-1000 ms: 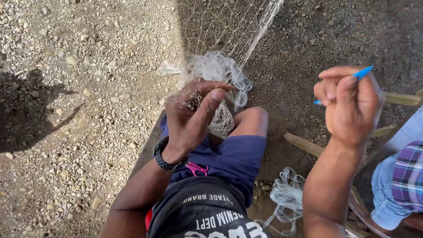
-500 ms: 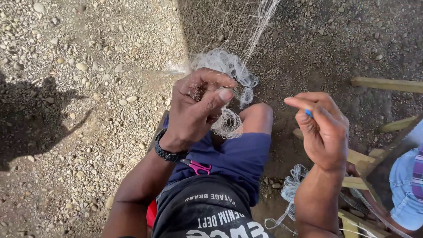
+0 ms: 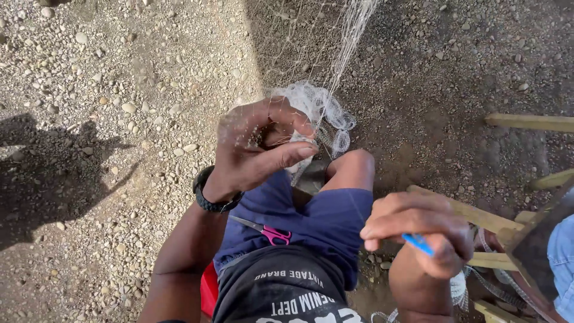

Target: Repairing a fine-mesh fishing net using a blue plastic weaving tool.

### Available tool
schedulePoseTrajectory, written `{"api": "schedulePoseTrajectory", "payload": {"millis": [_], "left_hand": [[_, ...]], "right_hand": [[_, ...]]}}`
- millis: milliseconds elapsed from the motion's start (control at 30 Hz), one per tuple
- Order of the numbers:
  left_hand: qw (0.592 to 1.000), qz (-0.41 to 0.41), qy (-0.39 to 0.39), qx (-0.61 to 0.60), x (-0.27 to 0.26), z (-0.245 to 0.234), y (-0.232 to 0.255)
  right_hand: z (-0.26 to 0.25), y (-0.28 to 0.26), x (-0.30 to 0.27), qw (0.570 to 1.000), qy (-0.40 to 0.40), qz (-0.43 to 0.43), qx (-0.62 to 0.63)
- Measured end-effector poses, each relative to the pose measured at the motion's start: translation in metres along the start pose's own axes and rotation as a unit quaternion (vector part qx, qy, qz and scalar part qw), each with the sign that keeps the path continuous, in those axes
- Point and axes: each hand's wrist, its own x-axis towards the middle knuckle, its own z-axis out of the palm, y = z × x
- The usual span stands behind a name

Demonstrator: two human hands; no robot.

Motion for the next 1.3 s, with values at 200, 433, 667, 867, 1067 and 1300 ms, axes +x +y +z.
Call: {"api": "schedulePoseTrajectory", "payload": {"millis": [200,433,667,867,1067,1300], "left_hand": [[0.992,-0.087,-0.009,0.096,0.003,0.019,0.013],[0.958,0.055,0.279,0.019,0.009,0.045,0.014],[0.952,0.002,0.286,-0.109,0.012,0.049,0.024],[0.958,-0.002,0.270,-0.095,0.013,0.047,0.027],[0.962,-0.033,0.263,-0.071,0.011,0.049,0.026],[0.954,-0.015,0.274,-0.121,-0.001,0.057,-0.004]], "right_hand": [[0.049,-0.018,0.038,0.979,-0.138,-0.038,-0.148],[0.018,0.048,0.060,0.949,0.110,-0.101,-0.277],[0.021,0.065,0.093,0.954,0.133,-0.053,-0.263],[0.020,0.072,0.097,0.948,0.091,-0.087,-0.291],[0.020,0.070,0.096,0.952,0.086,-0.105,-0.273],[0.020,0.100,0.095,0.956,0.129,-0.199,-0.171]]}}
